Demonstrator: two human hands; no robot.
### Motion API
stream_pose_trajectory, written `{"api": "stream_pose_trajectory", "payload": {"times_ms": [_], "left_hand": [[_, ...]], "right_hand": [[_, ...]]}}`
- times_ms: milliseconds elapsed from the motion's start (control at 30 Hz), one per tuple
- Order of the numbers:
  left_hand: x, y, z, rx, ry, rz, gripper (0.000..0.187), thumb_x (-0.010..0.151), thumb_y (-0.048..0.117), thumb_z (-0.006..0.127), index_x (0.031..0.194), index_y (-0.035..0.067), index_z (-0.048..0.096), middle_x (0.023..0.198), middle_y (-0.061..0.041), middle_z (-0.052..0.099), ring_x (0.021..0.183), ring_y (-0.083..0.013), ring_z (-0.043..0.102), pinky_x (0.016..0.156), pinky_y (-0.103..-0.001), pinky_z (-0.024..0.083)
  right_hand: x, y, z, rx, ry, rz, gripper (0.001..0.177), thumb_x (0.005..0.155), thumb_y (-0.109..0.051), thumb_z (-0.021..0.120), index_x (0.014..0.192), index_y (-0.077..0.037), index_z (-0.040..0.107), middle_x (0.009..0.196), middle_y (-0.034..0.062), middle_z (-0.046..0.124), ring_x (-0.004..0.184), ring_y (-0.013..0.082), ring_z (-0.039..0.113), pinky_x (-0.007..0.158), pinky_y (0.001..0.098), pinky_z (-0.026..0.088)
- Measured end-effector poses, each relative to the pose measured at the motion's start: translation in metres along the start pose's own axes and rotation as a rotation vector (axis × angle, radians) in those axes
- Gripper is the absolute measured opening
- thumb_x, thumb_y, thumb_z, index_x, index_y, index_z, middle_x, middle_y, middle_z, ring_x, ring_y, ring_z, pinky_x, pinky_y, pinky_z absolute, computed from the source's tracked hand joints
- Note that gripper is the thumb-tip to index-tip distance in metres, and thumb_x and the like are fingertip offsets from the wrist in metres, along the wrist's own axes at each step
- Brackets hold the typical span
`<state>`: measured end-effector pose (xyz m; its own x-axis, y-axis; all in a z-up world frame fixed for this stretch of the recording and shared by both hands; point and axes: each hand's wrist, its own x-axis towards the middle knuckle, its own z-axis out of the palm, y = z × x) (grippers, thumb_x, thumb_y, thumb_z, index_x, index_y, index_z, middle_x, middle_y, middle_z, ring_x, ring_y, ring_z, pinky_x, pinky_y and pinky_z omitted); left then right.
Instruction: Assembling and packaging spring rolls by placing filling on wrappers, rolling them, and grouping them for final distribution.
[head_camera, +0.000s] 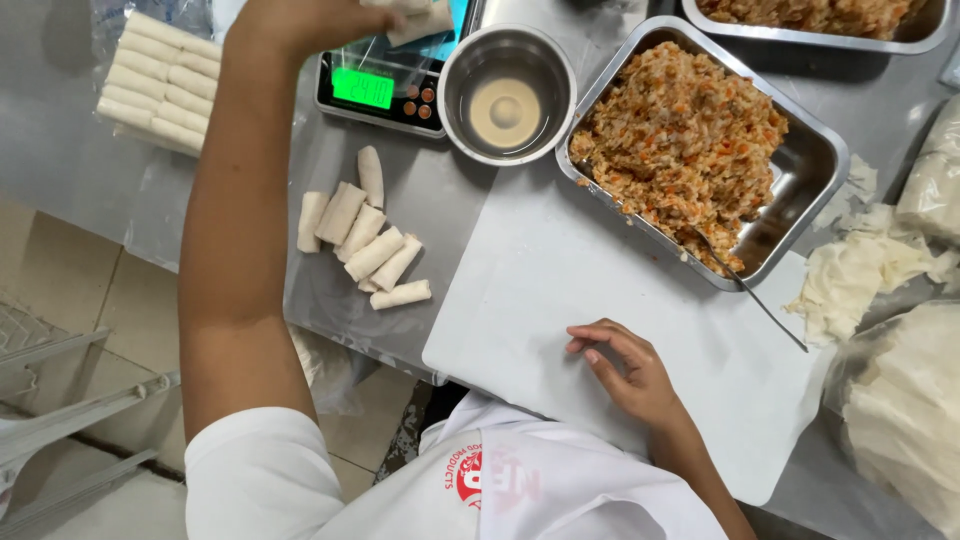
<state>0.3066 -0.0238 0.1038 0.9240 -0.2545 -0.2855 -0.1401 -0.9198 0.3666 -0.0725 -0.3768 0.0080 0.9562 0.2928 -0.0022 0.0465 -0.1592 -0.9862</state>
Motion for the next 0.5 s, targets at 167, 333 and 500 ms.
{"api": "stream_pose_trajectory", "payload": {"times_ms": [167, 333, 500], "left_hand": [[0.069, -0.022, 0.036, 0.228, -0.074, 0.077, 0.067, 0.079, 0.053, 0.089, 0.120, 0.007, 0.062, 0.113, -0.017, 0.067, 0.096, -0.0394, 0.062, 0.071, -0.052, 0.044], [0.069, -0.007, 0.039, 0.396, 0.070, 0.268, 0.073, 0.066, 0.050, 0.096, 0.109, 0.005, 0.057, 0.097, -0.016, 0.066, 0.082, -0.0384, 0.062, 0.061, -0.049, 0.044], [0.054, -0.011, 0.043, 0.287, 0.184, 0.331, 0.060, 0.070, 0.037, 0.091, 0.118, 0.013, 0.063, 0.105, -0.014, 0.071, 0.086, -0.0423, 0.067, 0.059, -0.053, 0.048]], "right_hand": [[0.002, 0.003, -0.001, 0.009, 0.005, 0.009, 0.029, 0.104, -0.017, 0.054, 0.127, -0.004, 0.067, 0.104, 0.0083, 0.073, 0.095, 0.0199, 0.071, 0.089, 0.0324, 0.057], [0.001, 0.010, -0.004, 0.041, 0.021, 0.037, 0.029, 0.104, -0.016, 0.054, 0.126, -0.004, 0.067, 0.105, 0.0089, 0.072, 0.094, 0.0202, 0.072, 0.088, 0.0327, 0.058], [0.002, 0.008, -0.005, 0.041, 0.023, 0.022, 0.028, 0.104, -0.016, 0.054, 0.125, -0.004, 0.068, 0.104, 0.0086, 0.072, 0.094, 0.0200, 0.072, 0.088, 0.0323, 0.058]]}}
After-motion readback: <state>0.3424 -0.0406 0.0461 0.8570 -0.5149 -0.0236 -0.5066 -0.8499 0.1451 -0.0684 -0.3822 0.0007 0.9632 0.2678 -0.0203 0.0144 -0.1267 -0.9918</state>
